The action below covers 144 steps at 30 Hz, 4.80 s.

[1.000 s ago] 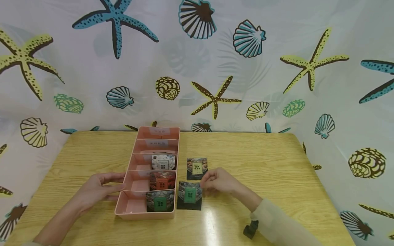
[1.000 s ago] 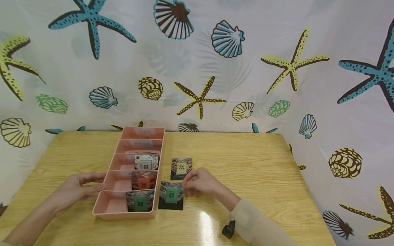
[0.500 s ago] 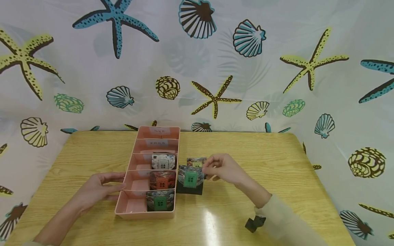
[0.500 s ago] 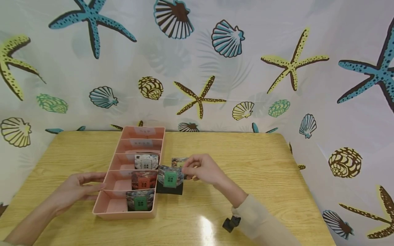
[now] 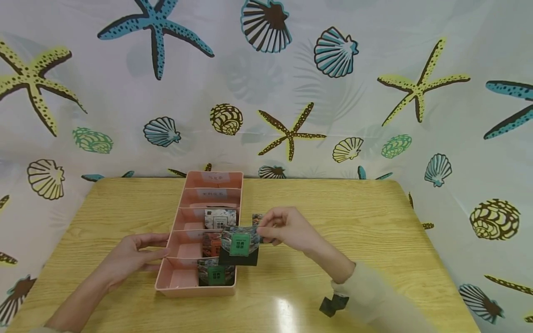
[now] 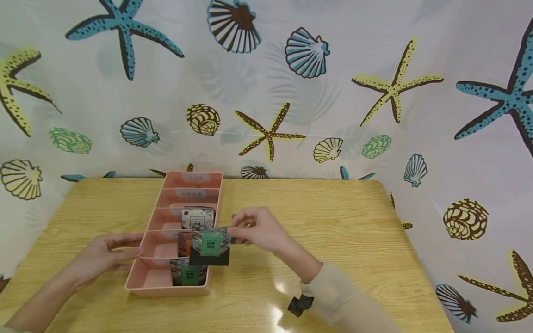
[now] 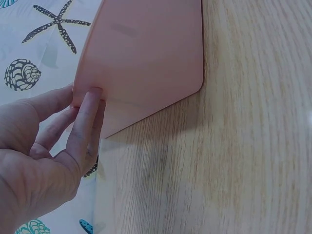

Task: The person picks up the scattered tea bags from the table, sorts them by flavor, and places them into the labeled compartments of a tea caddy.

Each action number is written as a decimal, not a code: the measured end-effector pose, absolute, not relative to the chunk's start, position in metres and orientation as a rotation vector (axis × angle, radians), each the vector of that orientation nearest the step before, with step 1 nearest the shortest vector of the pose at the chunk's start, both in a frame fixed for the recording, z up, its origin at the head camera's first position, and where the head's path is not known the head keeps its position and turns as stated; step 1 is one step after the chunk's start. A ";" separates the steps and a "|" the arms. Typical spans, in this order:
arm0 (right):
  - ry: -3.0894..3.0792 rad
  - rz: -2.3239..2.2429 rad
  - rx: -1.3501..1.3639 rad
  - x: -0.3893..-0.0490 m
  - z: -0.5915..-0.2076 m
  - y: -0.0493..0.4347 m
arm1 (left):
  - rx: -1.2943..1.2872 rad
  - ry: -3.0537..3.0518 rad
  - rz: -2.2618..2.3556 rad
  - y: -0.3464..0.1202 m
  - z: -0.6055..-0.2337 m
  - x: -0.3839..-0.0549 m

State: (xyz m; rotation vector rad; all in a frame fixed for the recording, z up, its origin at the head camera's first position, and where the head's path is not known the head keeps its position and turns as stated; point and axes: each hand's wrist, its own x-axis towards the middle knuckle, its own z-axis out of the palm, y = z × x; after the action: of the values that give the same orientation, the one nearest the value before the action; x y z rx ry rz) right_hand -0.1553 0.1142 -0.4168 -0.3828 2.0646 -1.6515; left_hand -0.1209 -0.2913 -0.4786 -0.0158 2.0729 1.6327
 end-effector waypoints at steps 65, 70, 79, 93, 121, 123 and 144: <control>2.085 -1.574 -0.395 -0.167 -0.440 0.089 | -0.029 2.073 1.621 -0.292 -0.480 -0.121; 2.109 -1.575 -0.398 -0.185 -0.437 0.104 | -0.035 2.072 1.617 -0.292 -0.479 -0.121; 2.140 -1.517 -0.458 -0.212 -0.450 0.120 | -0.034 2.087 1.614 -0.292 -0.480 -0.120; 2.216 -1.464 -0.374 -0.243 -0.482 0.133 | -0.041 2.083 1.621 -0.293 -0.481 -0.120; 2.313 -1.328 -0.090 -0.265 -0.507 0.150 | -0.041 2.075 1.635 -0.292 -0.482 -0.119; 2.311 -1.314 -0.072 -0.266 -0.506 0.150 | -0.042 2.079 1.632 -0.292 -0.482 -0.119; 2.379 -1.209 -0.024 -0.266 -0.507 0.142 | -0.029 2.084 1.635 -0.292 -0.482 -0.120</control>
State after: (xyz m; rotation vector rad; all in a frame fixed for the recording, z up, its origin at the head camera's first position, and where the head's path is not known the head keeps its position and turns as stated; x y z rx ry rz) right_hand -0.2656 0.1418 -0.5069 -0.0243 2.3789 -1.2091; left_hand -0.1200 -0.2921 -0.4822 -0.0288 2.0837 1.6351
